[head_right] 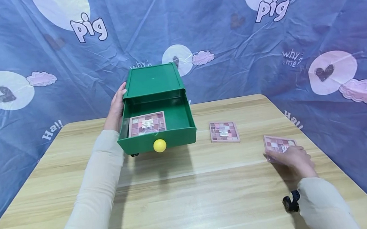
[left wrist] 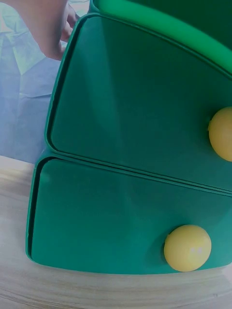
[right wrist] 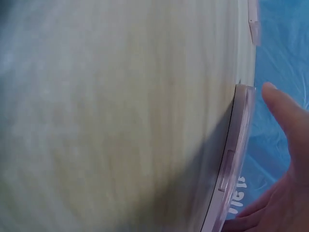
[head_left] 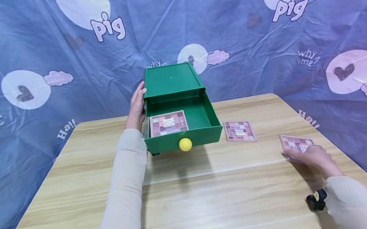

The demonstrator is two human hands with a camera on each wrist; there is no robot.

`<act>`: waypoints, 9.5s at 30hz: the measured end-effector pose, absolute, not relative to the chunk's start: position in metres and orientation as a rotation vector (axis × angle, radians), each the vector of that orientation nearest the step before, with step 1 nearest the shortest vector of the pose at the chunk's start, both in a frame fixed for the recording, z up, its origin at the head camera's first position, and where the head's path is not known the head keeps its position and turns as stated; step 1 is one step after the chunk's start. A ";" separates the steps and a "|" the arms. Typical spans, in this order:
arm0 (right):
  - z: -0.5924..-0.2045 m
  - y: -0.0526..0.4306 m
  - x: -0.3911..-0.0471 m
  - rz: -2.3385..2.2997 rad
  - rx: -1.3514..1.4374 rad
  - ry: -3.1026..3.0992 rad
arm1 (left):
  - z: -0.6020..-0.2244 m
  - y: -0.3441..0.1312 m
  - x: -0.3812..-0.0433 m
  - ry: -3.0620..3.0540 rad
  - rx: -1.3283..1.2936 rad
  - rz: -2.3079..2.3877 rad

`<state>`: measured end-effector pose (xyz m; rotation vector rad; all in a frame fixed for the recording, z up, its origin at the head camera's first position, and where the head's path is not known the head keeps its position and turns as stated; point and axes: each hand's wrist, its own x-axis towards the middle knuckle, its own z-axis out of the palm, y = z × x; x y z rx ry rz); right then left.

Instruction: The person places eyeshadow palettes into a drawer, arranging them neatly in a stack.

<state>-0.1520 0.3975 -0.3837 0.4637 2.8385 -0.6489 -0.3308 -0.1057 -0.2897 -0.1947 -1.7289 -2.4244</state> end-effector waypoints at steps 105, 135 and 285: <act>-0.232 0.274 -0.230 -0.779 -0.437 3.063 | -0.286 -0.110 -0.329 -1.795 -0.140 -2.390; -0.193 0.174 -0.246 -0.887 -0.832 2.872 | -0.286 -0.113 -0.329 -1.764 -0.153 -2.405; -0.301 0.279 -0.278 -1.067 -0.456 2.717 | -0.288 -0.111 -0.333 -1.771 -0.146 -2.413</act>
